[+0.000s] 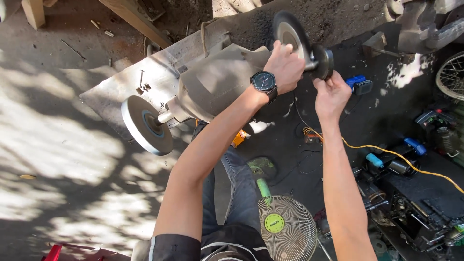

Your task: The person walks to a bench grinder and uses it to grind a metal part held in both hands. They rotate the part to grind different surfaces and edges, then inspect it before continuing to grind. The person repeats this process with another metal part.

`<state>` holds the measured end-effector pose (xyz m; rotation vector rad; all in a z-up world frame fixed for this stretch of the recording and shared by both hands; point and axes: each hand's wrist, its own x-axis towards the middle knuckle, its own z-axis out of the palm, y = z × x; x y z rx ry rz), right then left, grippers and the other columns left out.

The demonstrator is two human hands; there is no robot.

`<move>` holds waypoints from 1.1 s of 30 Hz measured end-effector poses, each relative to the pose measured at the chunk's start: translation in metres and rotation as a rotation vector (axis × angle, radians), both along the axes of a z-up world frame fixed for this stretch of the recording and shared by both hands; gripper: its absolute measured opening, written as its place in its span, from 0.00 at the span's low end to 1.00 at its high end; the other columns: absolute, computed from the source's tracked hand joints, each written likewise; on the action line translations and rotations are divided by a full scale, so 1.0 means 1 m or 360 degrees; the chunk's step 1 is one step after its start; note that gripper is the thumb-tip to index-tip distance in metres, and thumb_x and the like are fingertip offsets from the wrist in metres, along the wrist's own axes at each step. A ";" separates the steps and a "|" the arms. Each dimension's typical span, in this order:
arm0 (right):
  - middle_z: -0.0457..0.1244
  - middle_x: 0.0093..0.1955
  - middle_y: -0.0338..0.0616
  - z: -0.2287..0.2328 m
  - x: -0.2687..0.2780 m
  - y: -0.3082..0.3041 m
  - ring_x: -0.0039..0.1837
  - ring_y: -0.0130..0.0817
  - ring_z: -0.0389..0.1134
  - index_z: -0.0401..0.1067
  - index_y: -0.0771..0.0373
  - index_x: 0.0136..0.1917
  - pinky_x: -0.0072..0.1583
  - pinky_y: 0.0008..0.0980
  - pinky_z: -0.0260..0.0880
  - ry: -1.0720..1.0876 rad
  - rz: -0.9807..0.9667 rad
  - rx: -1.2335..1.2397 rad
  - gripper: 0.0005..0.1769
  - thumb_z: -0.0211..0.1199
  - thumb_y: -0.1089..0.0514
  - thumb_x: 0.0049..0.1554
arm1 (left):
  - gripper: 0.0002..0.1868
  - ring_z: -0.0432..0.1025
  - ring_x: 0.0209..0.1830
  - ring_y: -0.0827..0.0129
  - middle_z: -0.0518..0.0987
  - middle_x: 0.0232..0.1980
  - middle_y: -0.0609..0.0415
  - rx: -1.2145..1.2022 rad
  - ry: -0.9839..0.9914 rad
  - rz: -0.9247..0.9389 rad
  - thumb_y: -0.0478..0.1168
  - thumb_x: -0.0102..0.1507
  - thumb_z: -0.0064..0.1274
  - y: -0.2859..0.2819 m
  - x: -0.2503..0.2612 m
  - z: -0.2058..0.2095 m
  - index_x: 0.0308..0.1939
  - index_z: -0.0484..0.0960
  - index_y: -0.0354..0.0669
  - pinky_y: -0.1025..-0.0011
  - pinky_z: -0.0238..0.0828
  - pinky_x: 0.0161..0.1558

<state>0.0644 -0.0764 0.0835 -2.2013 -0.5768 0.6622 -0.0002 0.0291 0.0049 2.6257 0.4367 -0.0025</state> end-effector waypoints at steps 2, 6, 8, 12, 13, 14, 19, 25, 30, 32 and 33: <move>0.50 0.29 0.31 0.009 0.002 -0.002 0.38 0.22 0.46 0.60 0.63 0.31 0.40 0.25 0.49 -0.0122 0.0076 -0.0290 0.07 0.56 0.67 0.49 | 0.06 0.64 0.33 0.62 0.75 0.21 0.62 0.0008 0.0015 -0.0026 0.47 0.51 0.50 -0.007 -0.002 -0.006 0.20 0.77 0.57 0.56 0.55 0.40; 0.49 0.22 0.36 -0.003 0.027 -0.014 0.30 0.28 0.42 0.56 0.62 0.25 0.36 0.34 0.47 -0.0266 0.0405 -0.0779 0.14 0.54 0.61 0.49 | 0.06 0.59 0.37 0.57 0.73 0.17 0.59 0.0114 -0.0206 0.0026 0.37 0.48 0.50 -0.026 -0.006 -0.015 0.18 0.80 0.52 0.49 0.55 0.48; 0.50 0.23 0.35 0.009 0.029 0.000 0.30 0.26 0.44 0.59 0.63 0.27 0.36 0.32 0.47 -0.0163 0.0331 -0.0782 0.11 0.54 0.62 0.49 | 0.09 0.57 0.35 0.58 0.69 0.16 0.62 0.0207 -0.0170 -0.0069 0.37 0.52 0.49 -0.013 -0.010 0.007 0.16 0.79 0.53 0.51 0.54 0.48; 0.62 0.46 0.34 0.005 0.020 -0.005 0.49 0.20 0.59 0.67 0.67 0.55 0.51 0.21 0.63 0.0384 -0.0044 -0.0240 0.21 0.56 0.64 0.46 | 0.06 0.64 0.35 0.60 0.74 0.24 0.56 0.0007 -0.0033 -0.0009 0.42 0.48 0.47 -0.001 -0.001 0.009 0.21 0.80 0.56 0.55 0.54 0.41; 0.62 0.46 0.34 -0.006 0.017 -0.012 0.49 0.20 0.59 0.67 0.67 0.55 0.51 0.21 0.63 0.0381 -0.0035 -0.0230 0.21 0.56 0.64 0.46 | 0.06 0.64 0.35 0.60 0.74 0.24 0.56 0.0018 -0.0035 -0.0001 0.42 0.48 0.47 0.001 0.001 0.010 0.21 0.80 0.56 0.55 0.54 0.41; 0.62 0.49 0.40 -0.016 0.013 -0.018 0.52 0.25 0.61 0.66 0.68 0.54 0.55 0.24 0.63 0.0404 -0.0058 -0.0034 0.19 0.58 0.68 0.47 | 0.09 0.64 0.35 0.62 0.75 0.23 0.57 -0.0057 0.0043 -0.0012 0.49 0.51 0.48 0.003 0.003 0.010 0.20 0.79 0.56 0.56 0.54 0.42; 0.52 0.29 0.31 -0.041 0.029 -0.037 0.36 0.18 0.50 0.64 0.63 0.34 0.39 0.22 0.52 0.0124 0.0113 -0.0310 0.03 0.53 0.68 0.49 | 0.11 0.60 0.38 0.58 0.77 0.20 0.61 0.0104 0.0066 -0.0059 0.40 0.53 0.44 -0.016 -0.006 0.004 0.20 0.81 0.58 0.49 0.53 0.50; 0.61 0.28 0.59 -0.082 0.055 -0.028 0.32 0.48 0.67 0.69 0.76 0.37 0.32 0.41 0.70 0.0437 0.0383 -0.0905 0.08 0.55 0.67 0.45 | 0.12 0.59 0.44 0.54 0.78 0.30 0.50 0.0202 0.0333 -0.0274 0.40 0.59 0.40 -0.061 -0.012 -0.009 0.30 0.82 0.49 0.34 0.32 0.56; 0.63 0.30 0.39 -0.122 0.016 -0.128 0.32 0.23 0.65 0.72 0.63 0.39 0.34 0.24 0.65 0.1175 0.0054 -0.0478 0.08 0.60 0.67 0.43 | 0.14 0.62 0.49 0.39 0.71 0.42 0.29 0.0058 -0.0836 -0.0215 0.30 0.60 0.33 -0.145 -0.080 0.015 0.41 0.73 0.23 0.40 0.53 0.57; 0.64 0.36 0.46 -0.103 -0.005 -0.159 0.38 0.34 0.67 0.70 0.67 0.43 0.40 0.36 0.69 0.1388 -0.0241 -0.0280 0.11 0.59 0.71 0.43 | 0.12 0.64 0.45 0.46 0.71 0.37 0.36 -0.0404 -0.0831 -0.0012 0.33 0.61 0.36 -0.192 -0.122 -0.004 0.38 0.73 0.26 0.45 0.57 0.54; 0.66 0.41 0.52 -0.093 -0.020 -0.176 0.45 0.45 0.69 0.67 0.71 0.47 0.46 0.47 0.73 0.1600 -0.0538 -0.0079 0.15 0.58 0.75 0.44 | 0.11 0.66 0.40 0.52 0.71 0.32 0.43 -0.0870 -0.0792 0.0196 0.35 0.62 0.39 -0.218 -0.148 -0.013 0.34 0.74 0.28 0.50 0.62 0.51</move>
